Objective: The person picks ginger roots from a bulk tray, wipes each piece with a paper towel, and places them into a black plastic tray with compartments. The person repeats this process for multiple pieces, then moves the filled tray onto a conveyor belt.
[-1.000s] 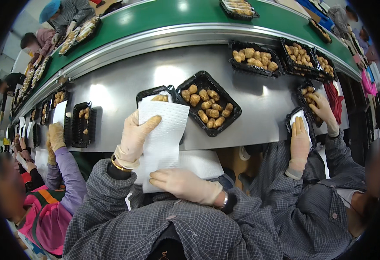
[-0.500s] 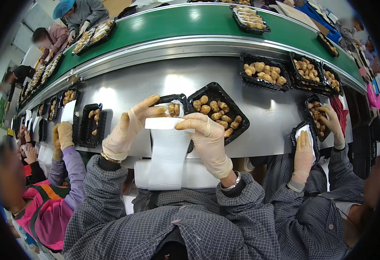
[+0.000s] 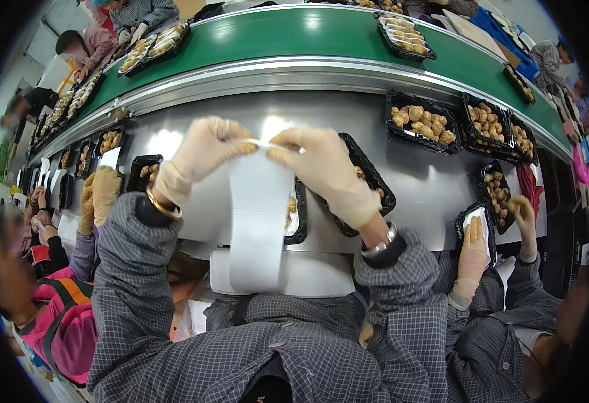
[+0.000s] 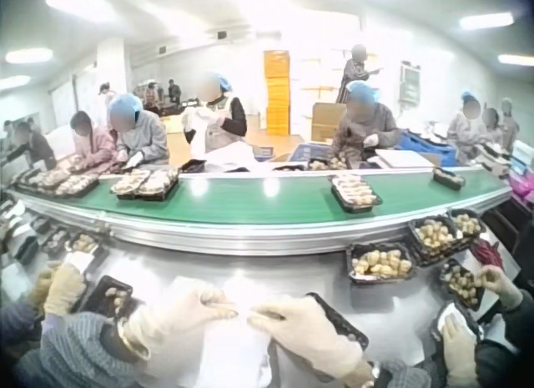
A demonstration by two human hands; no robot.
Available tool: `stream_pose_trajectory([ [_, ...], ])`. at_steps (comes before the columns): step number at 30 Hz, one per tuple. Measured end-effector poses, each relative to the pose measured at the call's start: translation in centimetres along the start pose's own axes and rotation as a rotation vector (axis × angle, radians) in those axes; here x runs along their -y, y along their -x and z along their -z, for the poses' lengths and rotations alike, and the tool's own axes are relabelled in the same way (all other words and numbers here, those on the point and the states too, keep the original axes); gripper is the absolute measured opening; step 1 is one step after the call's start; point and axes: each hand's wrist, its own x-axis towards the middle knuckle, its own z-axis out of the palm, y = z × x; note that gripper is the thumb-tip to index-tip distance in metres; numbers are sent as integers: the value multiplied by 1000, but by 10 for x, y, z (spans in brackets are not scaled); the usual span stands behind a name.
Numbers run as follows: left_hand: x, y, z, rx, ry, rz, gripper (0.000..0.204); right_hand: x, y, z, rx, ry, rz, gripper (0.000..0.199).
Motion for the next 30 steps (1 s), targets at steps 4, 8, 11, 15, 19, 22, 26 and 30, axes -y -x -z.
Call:
stream_pose_trajectory([
  [4, 4, -43, 64, -95, -215, -205, 25, 17, -85, 8, -178, 373, 139, 21],
  [8, -68, -76, 116, -226, -136, -590, 19, 51, -143, 55, -648, 796, 601, 21],
  [11, -104, -24, 126, -701, -399, -644, 14, 112, -141, 55, -680, 453, 591, 20],
  [15, 2, -17, 78, -692, -395, -812, 25, 56, -77, 25, -481, 594, 865, 15],
  [19, 44, 29, -49, -641, -211, -700, 27, -16, 16, -42, -319, 530, 622, 19],
  [22, 56, 76, -103, -505, -214, -518, 26, -42, 72, -66, -163, 449, 515, 28],
  [26, 66, 109, -130, -419, -212, -519, 32, -51, 114, -72, 7, 455, 489, 37],
  [30, 68, 126, -137, -312, -218, -506, 39, -61, 129, -75, 89, 475, 534, 36],
])
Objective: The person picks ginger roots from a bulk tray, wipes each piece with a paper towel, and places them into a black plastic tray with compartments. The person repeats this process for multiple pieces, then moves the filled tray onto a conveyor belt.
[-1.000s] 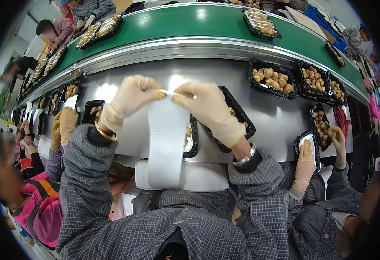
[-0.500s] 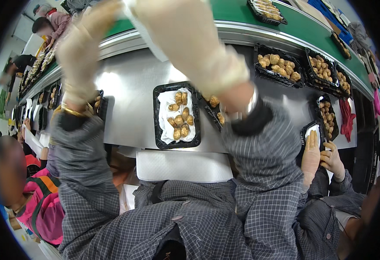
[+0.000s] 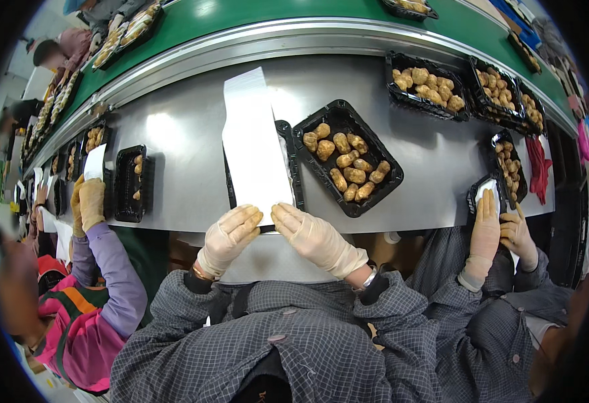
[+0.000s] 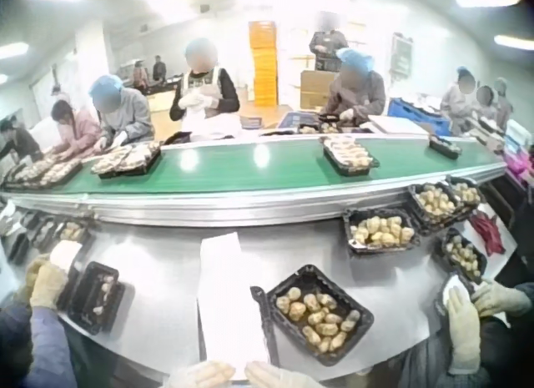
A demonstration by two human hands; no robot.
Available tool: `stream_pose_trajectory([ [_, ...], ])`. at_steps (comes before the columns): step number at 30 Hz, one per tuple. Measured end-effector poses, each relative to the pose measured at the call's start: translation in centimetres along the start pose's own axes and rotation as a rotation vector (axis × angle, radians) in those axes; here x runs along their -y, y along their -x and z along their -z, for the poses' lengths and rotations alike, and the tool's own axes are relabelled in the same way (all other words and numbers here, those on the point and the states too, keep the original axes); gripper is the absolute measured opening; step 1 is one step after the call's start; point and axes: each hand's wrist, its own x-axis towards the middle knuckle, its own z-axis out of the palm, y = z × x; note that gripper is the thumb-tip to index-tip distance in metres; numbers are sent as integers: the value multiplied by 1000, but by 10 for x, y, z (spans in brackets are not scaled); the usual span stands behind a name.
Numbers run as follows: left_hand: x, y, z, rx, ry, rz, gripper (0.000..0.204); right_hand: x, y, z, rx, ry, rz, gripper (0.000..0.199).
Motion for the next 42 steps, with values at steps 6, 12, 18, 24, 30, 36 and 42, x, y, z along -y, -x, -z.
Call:
stream_pose_trajectory([
  [6, 5, 9, -1, 77, -12, -51, 44, 4, 2, -11, -43, -102, -58, 31],
  [12, 9, 15, -3, 74, -130, -105, 44, 11, 3, -9, -37, -102, -72, 27],
  [18, 9, 30, -6, 17, -267, -125, 44, 9, 2, -13, -53, 18, -29, 30],
  [24, 7, 26, -6, 16, -246, -113, 47, 8, 3, -11, -89, 55, -84, 28],
  [30, 3, 23, -5, 25, -239, -89, 44, -28, -14, 26, -375, 225, -368, 22],
  [36, 3, 23, -3, 50, -244, -87, 44, -100, -26, 31, -160, 190, -557, 24],
  [42, 3, 25, -7, 31, -253, -89, 45, -109, -29, 14, -69, 141, -534, 33],
])
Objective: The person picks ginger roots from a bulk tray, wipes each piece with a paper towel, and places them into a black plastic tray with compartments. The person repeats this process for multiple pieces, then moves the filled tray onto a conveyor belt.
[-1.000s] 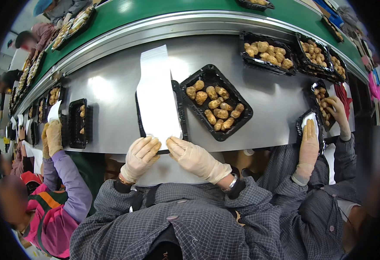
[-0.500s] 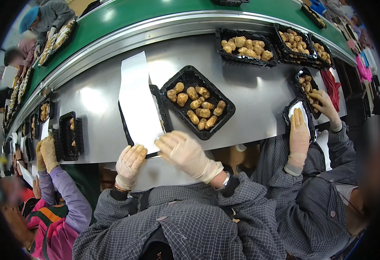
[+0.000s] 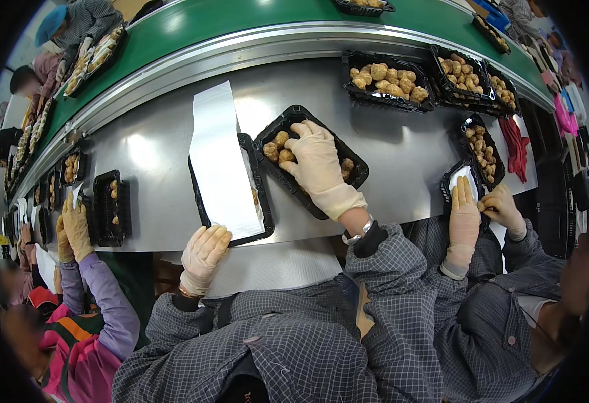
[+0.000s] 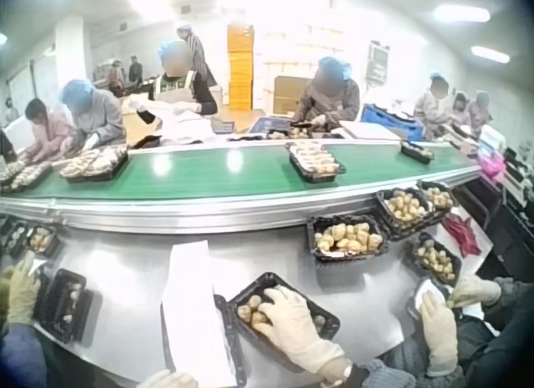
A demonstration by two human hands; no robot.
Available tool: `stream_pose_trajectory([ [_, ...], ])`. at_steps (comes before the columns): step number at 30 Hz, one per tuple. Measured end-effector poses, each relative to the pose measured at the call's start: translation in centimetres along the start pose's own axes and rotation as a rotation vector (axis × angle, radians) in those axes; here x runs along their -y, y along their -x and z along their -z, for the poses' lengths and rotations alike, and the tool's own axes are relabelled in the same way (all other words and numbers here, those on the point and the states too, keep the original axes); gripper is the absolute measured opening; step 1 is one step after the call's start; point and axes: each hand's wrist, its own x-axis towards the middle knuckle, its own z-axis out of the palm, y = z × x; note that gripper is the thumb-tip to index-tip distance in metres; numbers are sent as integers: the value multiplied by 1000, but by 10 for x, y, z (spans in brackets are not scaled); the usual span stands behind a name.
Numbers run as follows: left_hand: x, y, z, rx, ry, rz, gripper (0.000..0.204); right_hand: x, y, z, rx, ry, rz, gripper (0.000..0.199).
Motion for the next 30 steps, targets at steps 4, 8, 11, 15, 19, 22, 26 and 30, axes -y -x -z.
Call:
stream_pose_trajectory([
  [4, 0, 0, 1, 7, -16, 0, 46, 2, 1, 8, 49, -180, -107, 27],
  [8, -1, -1, 0, -5, -20, 2, 46, 2, 9, 20, 39, -277, -180, 29],
  [11, 0, 0, -1, -17, -18, 1, 45, 2, 9, 19, -28, -197, -46, 31],
  [15, 0, 0, -2, -26, -10, -6, 45, -5, 3, 7, 18, -70, 192, 30],
  [19, 1, 2, -2, -29, -12, -3, 45, -2, -7, 19, 113, -50, 188, 30],
  [22, 1, -1, -1, -9, -20, -1, 44, -7, 1, 27, 90, -316, 24, 33],
  [26, 1, 1, -2, 1, -26, 7, 40, 1, 11, 47, 160, -981, -295, 38],
  [30, 0, -1, -3, -30, -32, -5, 40, -4, 20, 41, 171, -1216, -369, 41],
])
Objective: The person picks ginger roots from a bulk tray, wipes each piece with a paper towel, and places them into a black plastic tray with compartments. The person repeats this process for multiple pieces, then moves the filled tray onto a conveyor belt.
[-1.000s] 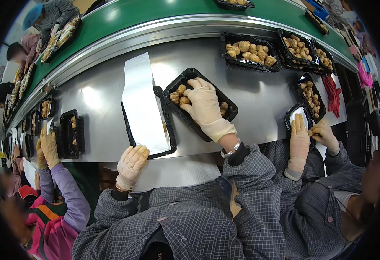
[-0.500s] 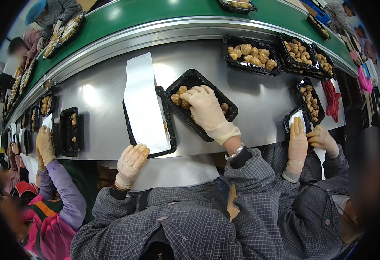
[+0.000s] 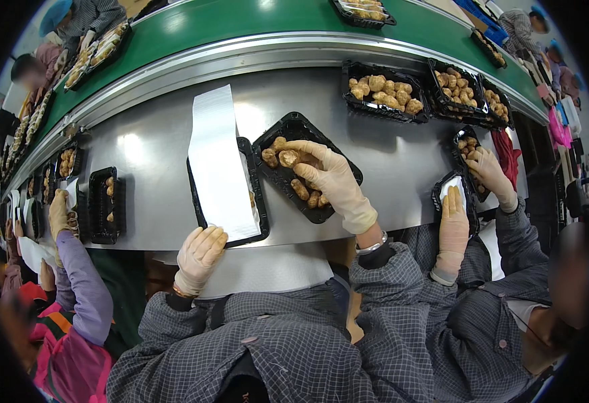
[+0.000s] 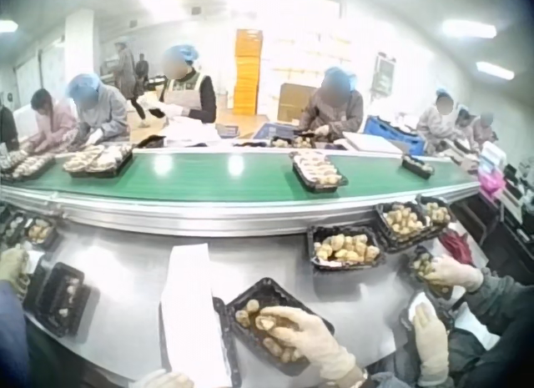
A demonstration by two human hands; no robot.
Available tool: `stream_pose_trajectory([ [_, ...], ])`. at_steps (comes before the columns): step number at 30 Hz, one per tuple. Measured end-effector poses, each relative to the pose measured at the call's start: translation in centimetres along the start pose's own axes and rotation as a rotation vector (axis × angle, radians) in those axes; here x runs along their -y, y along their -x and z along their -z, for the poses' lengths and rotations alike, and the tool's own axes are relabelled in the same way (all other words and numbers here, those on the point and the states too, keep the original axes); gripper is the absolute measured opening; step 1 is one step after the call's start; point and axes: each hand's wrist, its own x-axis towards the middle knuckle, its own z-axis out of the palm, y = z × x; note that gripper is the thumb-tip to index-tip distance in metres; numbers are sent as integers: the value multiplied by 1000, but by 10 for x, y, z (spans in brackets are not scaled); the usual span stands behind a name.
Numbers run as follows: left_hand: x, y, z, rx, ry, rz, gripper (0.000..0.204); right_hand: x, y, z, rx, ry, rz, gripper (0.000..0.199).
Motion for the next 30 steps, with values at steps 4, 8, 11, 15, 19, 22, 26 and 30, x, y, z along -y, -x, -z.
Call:
stream_pose_trajectory([
  [4, 0, 0, 0, -15, 8, -1, 42, 5, 0, 1, 21, 37, 16, 40],
  [8, 0, -2, 2, -17, 9, -6, 43, 4, -1, 2, 32, 83, 26, 38],
  [11, -1, -3, 2, -22, 21, 8, 40, 0, -3, 2, 18, 88, -6, 38],
  [15, -6, -15, 12, 28, 155, 146, 36, 0, -4, -4, -82, -144, -159, 39],
  [19, -14, -22, 8, -91, 271, 264, 31, 7, 0, -11, -129, -204, -213, 37],
  [22, -22, -20, 0, -153, 325, 344, 23, 15, 4, -19, -127, -183, -232, 34],
  [26, -19, -19, -4, -213, 304, 477, 21, 18, 10, -27, -179, -124, -230, 33],
  [30, -4, -30, 13, -289, 418, 750, 23, 13, 18, -29, -167, -160, -267, 34],
])
